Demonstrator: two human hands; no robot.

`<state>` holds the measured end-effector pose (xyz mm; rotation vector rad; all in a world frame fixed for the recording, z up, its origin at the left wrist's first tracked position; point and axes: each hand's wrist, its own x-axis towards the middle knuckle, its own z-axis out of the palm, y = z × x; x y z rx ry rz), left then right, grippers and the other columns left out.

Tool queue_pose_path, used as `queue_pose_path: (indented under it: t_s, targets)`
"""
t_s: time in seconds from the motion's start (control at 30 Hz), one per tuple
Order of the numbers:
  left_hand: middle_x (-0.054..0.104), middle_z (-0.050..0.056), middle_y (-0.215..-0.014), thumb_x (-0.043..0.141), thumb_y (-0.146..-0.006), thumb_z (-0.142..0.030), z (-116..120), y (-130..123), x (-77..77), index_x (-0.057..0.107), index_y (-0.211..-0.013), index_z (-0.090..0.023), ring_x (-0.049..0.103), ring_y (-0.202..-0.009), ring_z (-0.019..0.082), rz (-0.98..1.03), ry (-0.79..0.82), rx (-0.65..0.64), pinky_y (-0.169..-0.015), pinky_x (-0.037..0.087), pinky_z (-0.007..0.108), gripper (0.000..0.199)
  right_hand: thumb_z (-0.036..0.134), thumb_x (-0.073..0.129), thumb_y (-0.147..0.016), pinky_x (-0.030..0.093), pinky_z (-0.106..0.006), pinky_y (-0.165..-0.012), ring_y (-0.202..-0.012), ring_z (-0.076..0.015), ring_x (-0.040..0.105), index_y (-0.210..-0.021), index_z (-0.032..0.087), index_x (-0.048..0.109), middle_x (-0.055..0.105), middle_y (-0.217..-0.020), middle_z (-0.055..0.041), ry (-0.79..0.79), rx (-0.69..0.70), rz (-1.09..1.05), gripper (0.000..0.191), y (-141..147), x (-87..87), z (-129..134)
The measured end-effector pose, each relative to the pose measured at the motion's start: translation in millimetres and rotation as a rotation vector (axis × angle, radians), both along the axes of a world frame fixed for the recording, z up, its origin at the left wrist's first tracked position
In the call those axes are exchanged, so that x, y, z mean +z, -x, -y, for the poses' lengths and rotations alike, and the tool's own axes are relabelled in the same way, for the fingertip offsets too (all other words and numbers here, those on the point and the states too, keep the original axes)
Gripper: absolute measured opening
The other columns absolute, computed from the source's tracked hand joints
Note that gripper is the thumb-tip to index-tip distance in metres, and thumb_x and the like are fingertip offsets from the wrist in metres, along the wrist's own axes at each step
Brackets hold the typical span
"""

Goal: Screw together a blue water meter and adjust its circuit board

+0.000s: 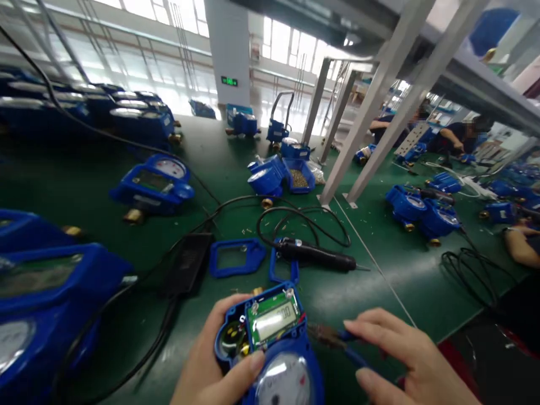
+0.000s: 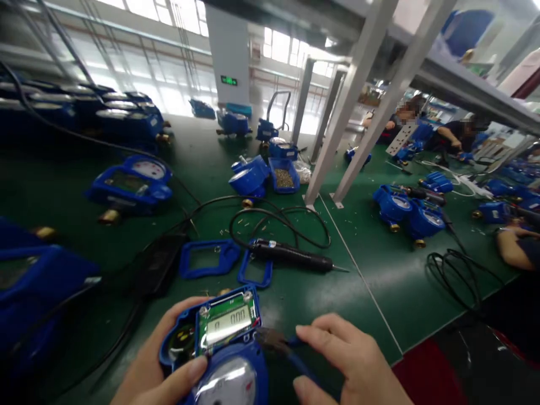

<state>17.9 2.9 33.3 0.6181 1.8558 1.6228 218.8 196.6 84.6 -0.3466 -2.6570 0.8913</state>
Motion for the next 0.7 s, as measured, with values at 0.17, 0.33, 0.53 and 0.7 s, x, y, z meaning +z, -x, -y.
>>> queue_pose_path:
  t_s: [0.17, 0.33, 0.53, 0.7]
  targets:
    - [0.062, 0.008, -0.125, 0.073, -0.073, -0.045, -1, -5, 6.3, 0.043, -0.125, -0.023, 0.064, -0.107, 0.03, 0.165, -0.068, -0.05, -0.087, 0.055, 0.035, 0.064, 0.039, 0.068, -0.079, 0.058, -0.017, -0.062, -0.073, -0.0142, 0.069, -0.107, 0.023, 0.07, 0.069, -0.091, -0.0053, -0.308, 0.082, 0.102, 0.032, 19, 38.8, 10]
    - [0.059, 0.006, -0.129, 0.073, -0.073, -0.044, 0, -4, 2.8, 0.044, -0.126, -0.024, 0.062, -0.11, 0.029, 0.138, -0.069, -0.059, -0.092, 0.053, 0.035, 0.063, 0.045, 0.067, -0.076, 0.062, -0.025, -0.061, -0.075, -0.0193, 0.069, -0.104, 0.024, 0.071, 0.069, -0.098, -0.0075, -0.586, 0.065, 0.136, 0.035, 25, 51.6, 8]
    - [0.059, 0.004, -0.131, 0.071, -0.073, -0.048, 0, -4, 4.1, 0.045, -0.125, -0.027, 0.061, -0.112, 0.03, 0.074, 0.011, -0.047, -0.088, 0.055, 0.033, 0.062, 0.045, 0.068, -0.074, 0.062, -0.028, -0.063, -0.079, -0.0205, 0.067, -0.104, 0.021, 0.07, 0.068, -0.1, -0.0085, -0.7, 0.04, 0.184, 0.038, 27, 56.8, 8]
    - [0.061, 0.004, -0.125, 0.071, -0.073, -0.048, -1, -4, 5.4, 0.047, -0.122, -0.026, 0.062, -0.108, 0.03, 0.001, 0.043, -0.038, -0.09, 0.054, 0.034, 0.059, 0.034, 0.061, -0.079, 0.06, -0.03, -0.062, -0.08, -0.02, 0.066, -0.105, 0.023, 0.069, 0.067, -0.102, -0.0063, -0.599, 0.009, 0.28, 0.03, 28, 65.5, 14]
